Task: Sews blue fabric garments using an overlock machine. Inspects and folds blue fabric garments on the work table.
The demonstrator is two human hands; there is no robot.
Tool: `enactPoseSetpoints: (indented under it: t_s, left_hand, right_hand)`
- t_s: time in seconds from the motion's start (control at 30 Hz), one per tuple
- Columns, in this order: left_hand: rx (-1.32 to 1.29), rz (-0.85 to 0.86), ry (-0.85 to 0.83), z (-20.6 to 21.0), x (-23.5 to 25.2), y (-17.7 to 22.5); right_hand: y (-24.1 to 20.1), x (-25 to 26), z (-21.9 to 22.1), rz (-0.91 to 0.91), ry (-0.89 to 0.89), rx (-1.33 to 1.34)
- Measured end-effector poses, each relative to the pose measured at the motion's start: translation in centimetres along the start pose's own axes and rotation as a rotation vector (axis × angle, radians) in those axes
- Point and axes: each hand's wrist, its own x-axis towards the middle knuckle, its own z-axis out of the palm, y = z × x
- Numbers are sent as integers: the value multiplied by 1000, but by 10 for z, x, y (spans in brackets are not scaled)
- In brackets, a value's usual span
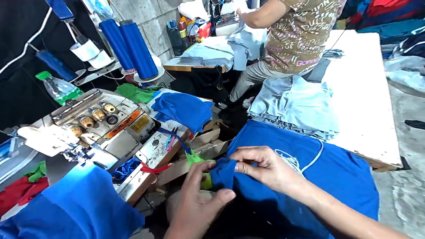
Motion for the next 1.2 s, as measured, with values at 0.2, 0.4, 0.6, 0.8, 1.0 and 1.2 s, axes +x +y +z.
enactPoseSetpoints:
  t_s: [0.2, 0.4, 0.6, 0.8, 1.0, 1.2]
  left_hand:
    - [-240, -145, 96, -2, -7, 6]
    - [-428, -218, 182, -12, -11, 0]
    - [-532, -350, 185, -16, -10, -2]
    - [-548, -361, 156, -12, -13, -7]
    - [-577, -387, 364, -10, -14, 4]
    - [-704, -517, 624, -31, -16, -5]
  right_hand:
    - [3, 2, 9, 80, 44, 49]
    - [11, 4, 12, 20, 26, -26]
    - [15, 3, 17, 24, 29, -80]
    - [17, 3, 18, -24, 81, -84]
    - [19, -1, 23, 210, 135, 14]
    - [10, 15, -41, 362, 525, 18]
